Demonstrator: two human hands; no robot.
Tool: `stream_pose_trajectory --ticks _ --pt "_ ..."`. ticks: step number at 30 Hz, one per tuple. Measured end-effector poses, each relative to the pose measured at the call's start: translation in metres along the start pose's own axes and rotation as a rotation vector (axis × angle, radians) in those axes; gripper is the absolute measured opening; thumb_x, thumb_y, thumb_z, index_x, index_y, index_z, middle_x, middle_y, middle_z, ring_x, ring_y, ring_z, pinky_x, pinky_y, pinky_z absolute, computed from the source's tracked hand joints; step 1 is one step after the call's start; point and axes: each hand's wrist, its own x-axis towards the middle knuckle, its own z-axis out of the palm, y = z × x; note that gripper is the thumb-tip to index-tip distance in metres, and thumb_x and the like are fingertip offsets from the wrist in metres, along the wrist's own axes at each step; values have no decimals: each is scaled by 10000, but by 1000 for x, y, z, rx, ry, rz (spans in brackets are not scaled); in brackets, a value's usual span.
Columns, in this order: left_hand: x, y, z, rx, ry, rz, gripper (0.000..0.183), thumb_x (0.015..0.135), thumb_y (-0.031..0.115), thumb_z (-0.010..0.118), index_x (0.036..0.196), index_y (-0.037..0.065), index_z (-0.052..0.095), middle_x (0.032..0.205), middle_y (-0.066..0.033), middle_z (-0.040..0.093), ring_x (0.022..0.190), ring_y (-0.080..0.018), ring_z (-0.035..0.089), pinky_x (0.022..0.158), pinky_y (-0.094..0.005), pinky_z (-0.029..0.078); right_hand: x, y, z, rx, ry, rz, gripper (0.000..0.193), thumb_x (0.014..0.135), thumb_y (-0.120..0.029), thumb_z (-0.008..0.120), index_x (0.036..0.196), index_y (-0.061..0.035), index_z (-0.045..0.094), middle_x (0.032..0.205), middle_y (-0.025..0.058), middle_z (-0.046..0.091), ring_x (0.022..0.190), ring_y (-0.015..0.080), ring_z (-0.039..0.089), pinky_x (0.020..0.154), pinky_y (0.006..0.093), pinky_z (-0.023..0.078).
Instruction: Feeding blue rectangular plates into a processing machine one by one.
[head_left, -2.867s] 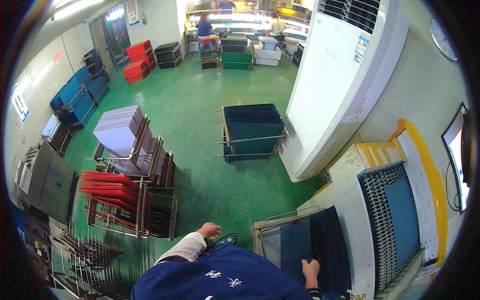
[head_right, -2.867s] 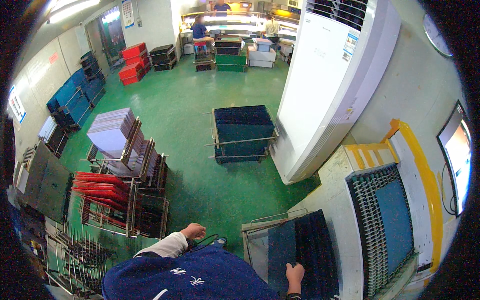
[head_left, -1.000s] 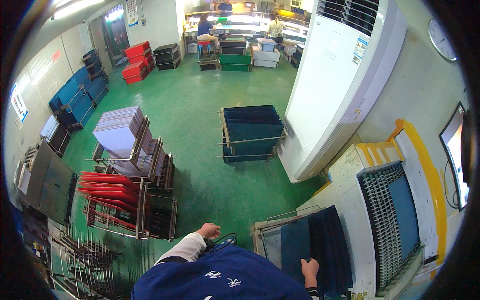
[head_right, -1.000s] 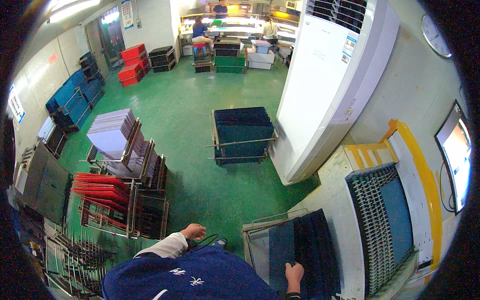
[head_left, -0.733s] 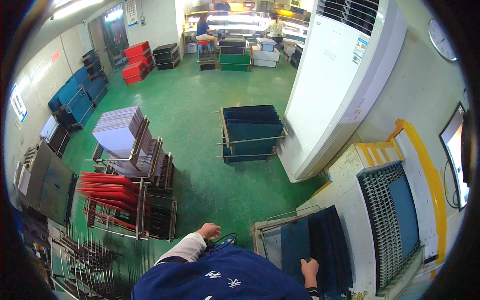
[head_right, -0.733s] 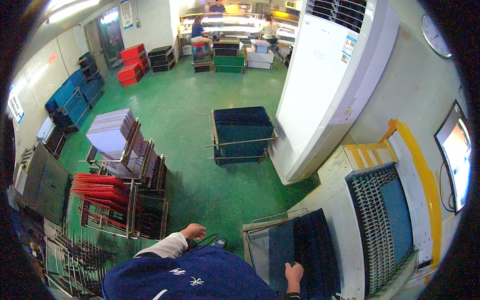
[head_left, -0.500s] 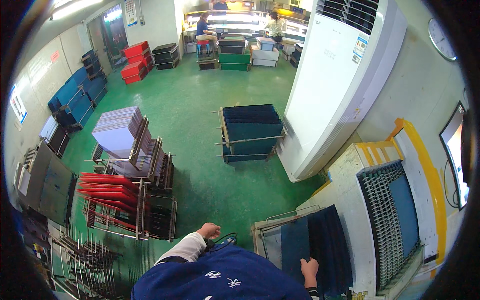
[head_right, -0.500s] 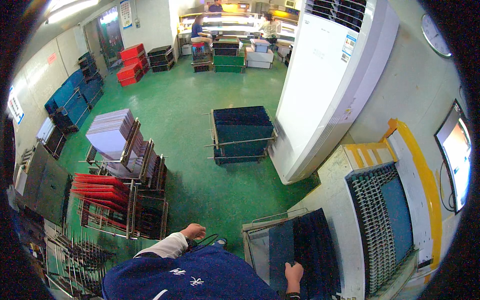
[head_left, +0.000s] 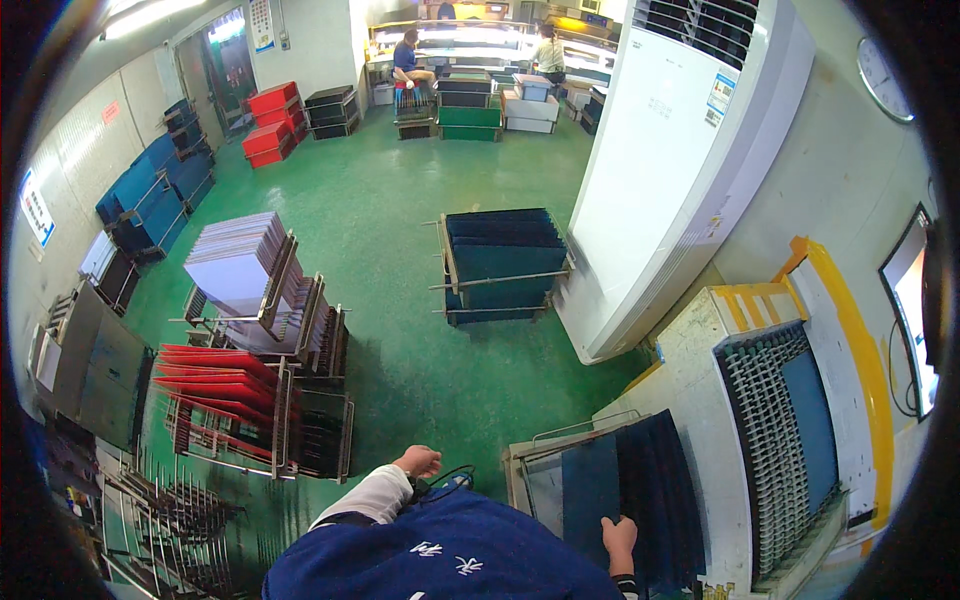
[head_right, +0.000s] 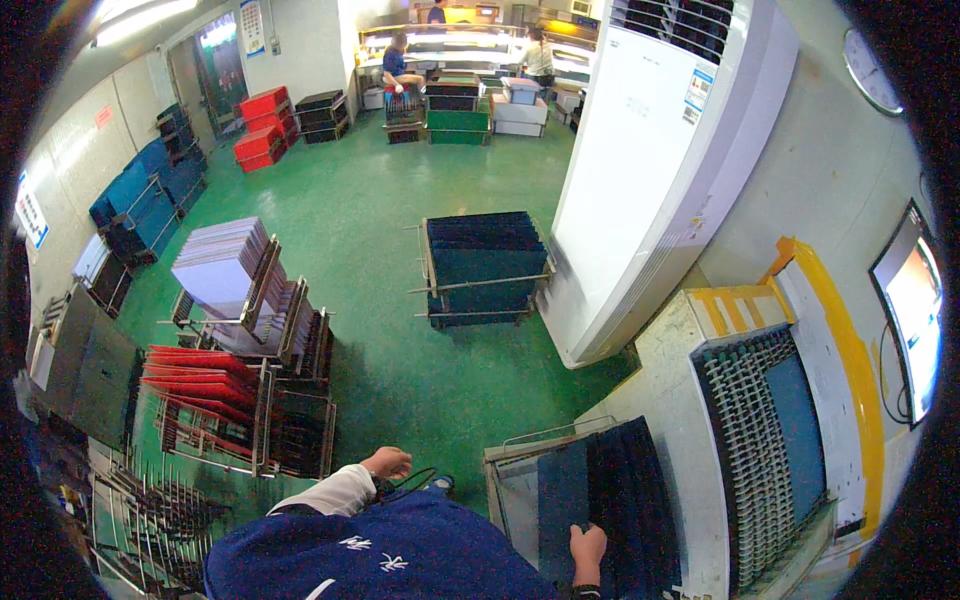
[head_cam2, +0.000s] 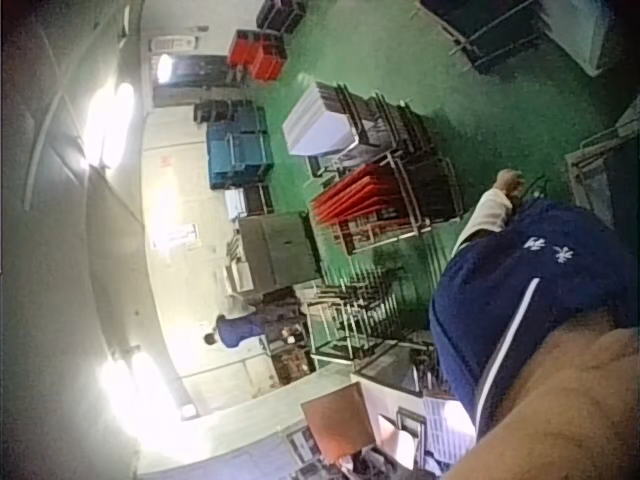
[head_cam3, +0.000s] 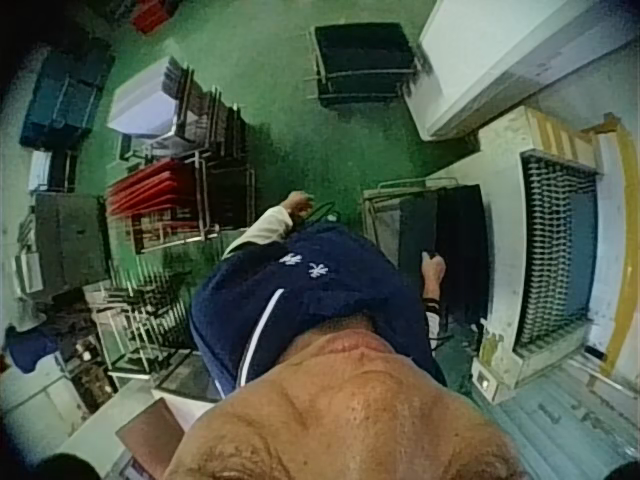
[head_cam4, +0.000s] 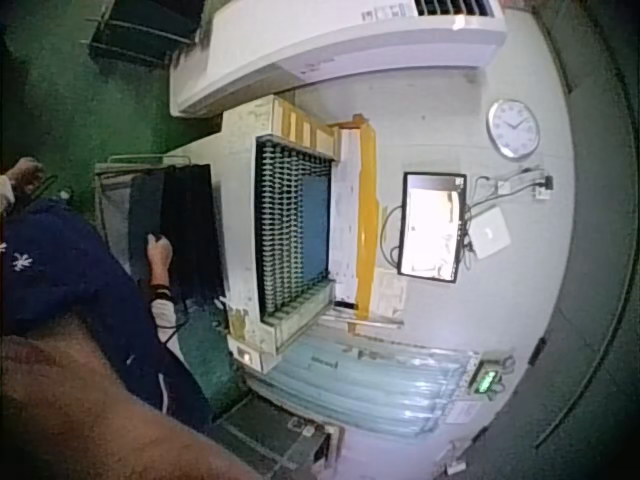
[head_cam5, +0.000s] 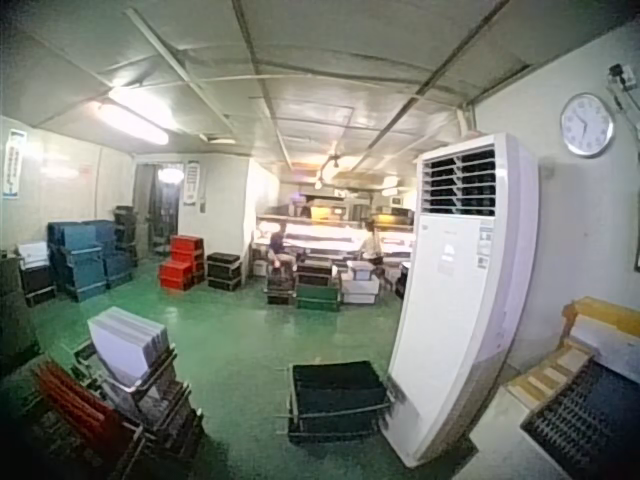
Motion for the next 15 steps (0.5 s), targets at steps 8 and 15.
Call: stream_pose_trajectory --ticks 8,15 --pt "2 -3 -1 -11 -5 11 208 889 184 628 1024 38 565 838 -115 650 650 -225 642 497 -352 490 4 7 4 -2 -32 -9 288 712 -228 702 815 40 691 786 216 682 787 377 663 740 428 499" --pt "-2 -4 1 -22 0 0 229 890 176 637 1037 19 558 847 -137 651 649 -241 641 493 -367 490 1 1 -1 -22 -24 -41 264 726 -214 703 803 39 689 771 207 681 777 370 664 722 426 497"
